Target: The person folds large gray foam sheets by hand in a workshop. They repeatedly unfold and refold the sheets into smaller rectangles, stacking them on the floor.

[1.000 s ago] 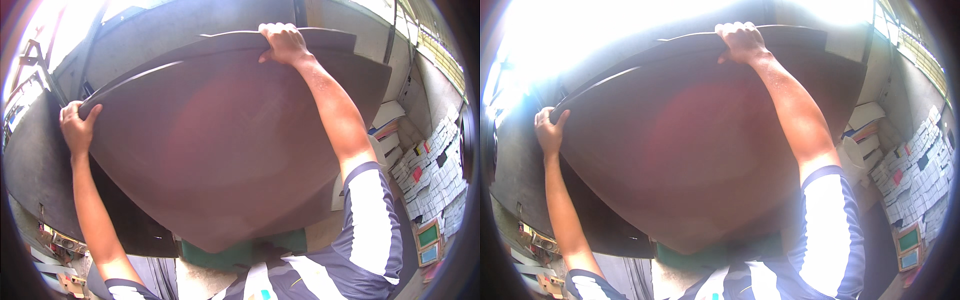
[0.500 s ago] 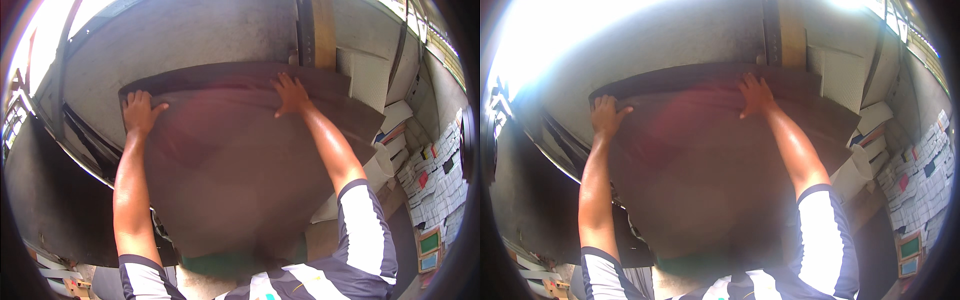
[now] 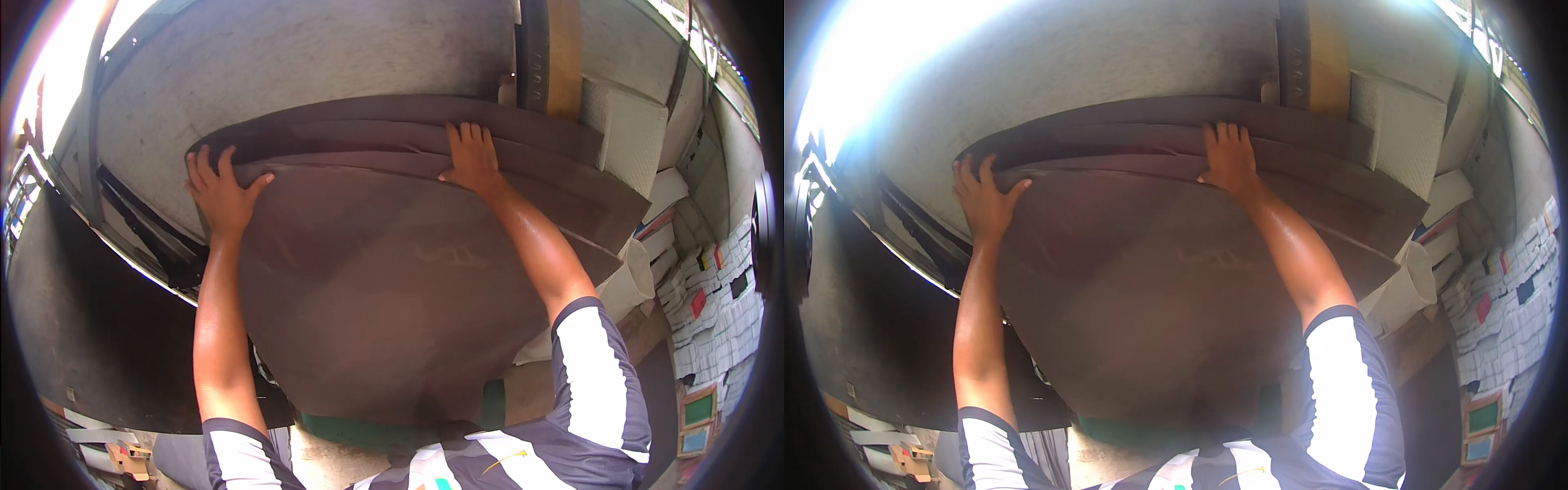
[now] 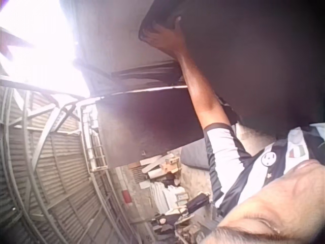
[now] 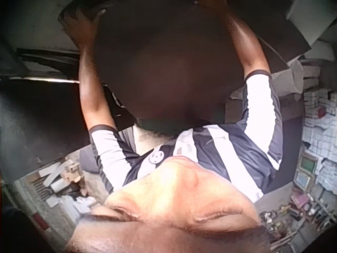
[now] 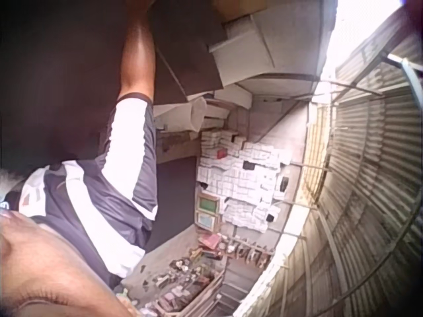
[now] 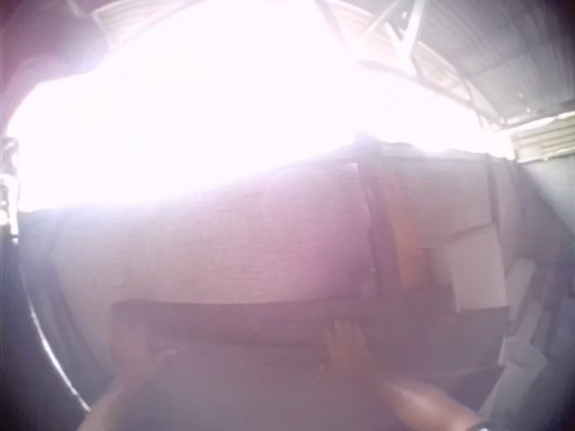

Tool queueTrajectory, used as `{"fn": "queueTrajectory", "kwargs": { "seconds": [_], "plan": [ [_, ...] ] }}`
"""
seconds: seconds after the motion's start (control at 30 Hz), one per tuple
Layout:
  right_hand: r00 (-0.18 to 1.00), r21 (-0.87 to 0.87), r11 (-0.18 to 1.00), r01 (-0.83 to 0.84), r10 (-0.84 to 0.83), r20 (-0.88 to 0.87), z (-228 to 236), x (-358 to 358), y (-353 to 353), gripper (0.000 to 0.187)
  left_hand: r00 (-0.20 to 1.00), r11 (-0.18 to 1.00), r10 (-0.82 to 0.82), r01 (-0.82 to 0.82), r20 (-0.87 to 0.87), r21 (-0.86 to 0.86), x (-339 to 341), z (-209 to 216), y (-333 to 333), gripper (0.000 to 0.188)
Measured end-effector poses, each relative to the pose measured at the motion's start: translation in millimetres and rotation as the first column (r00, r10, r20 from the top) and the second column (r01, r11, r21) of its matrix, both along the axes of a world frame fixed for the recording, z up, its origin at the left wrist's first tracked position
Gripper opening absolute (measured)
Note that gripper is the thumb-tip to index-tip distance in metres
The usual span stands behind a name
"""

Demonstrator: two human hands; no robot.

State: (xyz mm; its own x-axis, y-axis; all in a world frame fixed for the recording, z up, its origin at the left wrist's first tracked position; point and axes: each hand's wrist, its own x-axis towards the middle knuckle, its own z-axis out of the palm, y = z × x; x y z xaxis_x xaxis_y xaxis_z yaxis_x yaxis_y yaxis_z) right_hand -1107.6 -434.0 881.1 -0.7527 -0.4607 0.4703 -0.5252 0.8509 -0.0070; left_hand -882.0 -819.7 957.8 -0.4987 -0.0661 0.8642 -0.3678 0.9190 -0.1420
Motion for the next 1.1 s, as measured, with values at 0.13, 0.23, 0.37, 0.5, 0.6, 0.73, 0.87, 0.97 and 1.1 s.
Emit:
{"fn": "queueTrajectory", "kwargs": {
  "seconds": [0.13, 0.23, 0.37, 0.5, 0.6, 0.73, 0.87, 0.97, 1.1],
  "plan": [
    [0.944, -0.067, 0.994, -0.081, 0.055, -0.327, -47, -4, 4, 0.119, 0.97, 0.887, -0.162, 0.225, -0.183, 0.403, 22, -36, -4, 0.116],
    [0.939, -0.004, 0.957, -0.29, 0.283, -0.197, -63, 31, -7, 0.124, 0.903, 0.554, -0.354, 0.414, -0.245, 0.722, 70, -122, -52, 0.137],
    [0.957, -0.076, 0.958, -0.275, 0.265, -0.122, -85, 52, -45, 0.128, 0.832, 0.162, -0.417, 0.464, -0.366, 0.871, 142, -255, -93, 0.156],
    [0.914, -0.186, 0.911, -0.367, 0.316, -0.254, -92, 47, -93, 0.133, 0.874, 0.159, -0.411, 0.348, -0.259, 0.924, 210, -363, -112, 0.158],
    [0.817, -0.134, 0.873, -0.47, 0.372, -0.441, -98, 31, -101, 0.14, 0.868, 0.296, -0.468, 0.33, -0.166, 0.896, 222, -420, -118, 0.157],
    [0.786, -0.161, 0.866, -0.473, 0.333, -0.521, -77, 32, -95, 0.136, 0.906, 0.197, -0.398, 0.235, -0.142, 0.952, 212, -428, -117, 0.148],
    [0.806, -0.014, 0.95, -0.312, 0.257, -0.532, -93, 5, -118, 0.127, 0.987, 0.278, -0.153, 0.001, 0.043, 0.961, 228, -418, -105, 0.114],
    [0.864, -0.064, 0.953, -0.295, 0.237, -0.445, -99, -13, -127, 0.119, 0.993, 0.314, -0.028, -0.102, 0.117, 0.944, 227, -403, -74, 0.093],
    [0.906, -0.059, 0.965, -0.257, 0.219, -0.363, -109, -39, -124, 0.109, 0.999, 0.407, 0.039, -0.048, 0.035, 0.912, 264, -409, -7, 0.085]
  ]
}}
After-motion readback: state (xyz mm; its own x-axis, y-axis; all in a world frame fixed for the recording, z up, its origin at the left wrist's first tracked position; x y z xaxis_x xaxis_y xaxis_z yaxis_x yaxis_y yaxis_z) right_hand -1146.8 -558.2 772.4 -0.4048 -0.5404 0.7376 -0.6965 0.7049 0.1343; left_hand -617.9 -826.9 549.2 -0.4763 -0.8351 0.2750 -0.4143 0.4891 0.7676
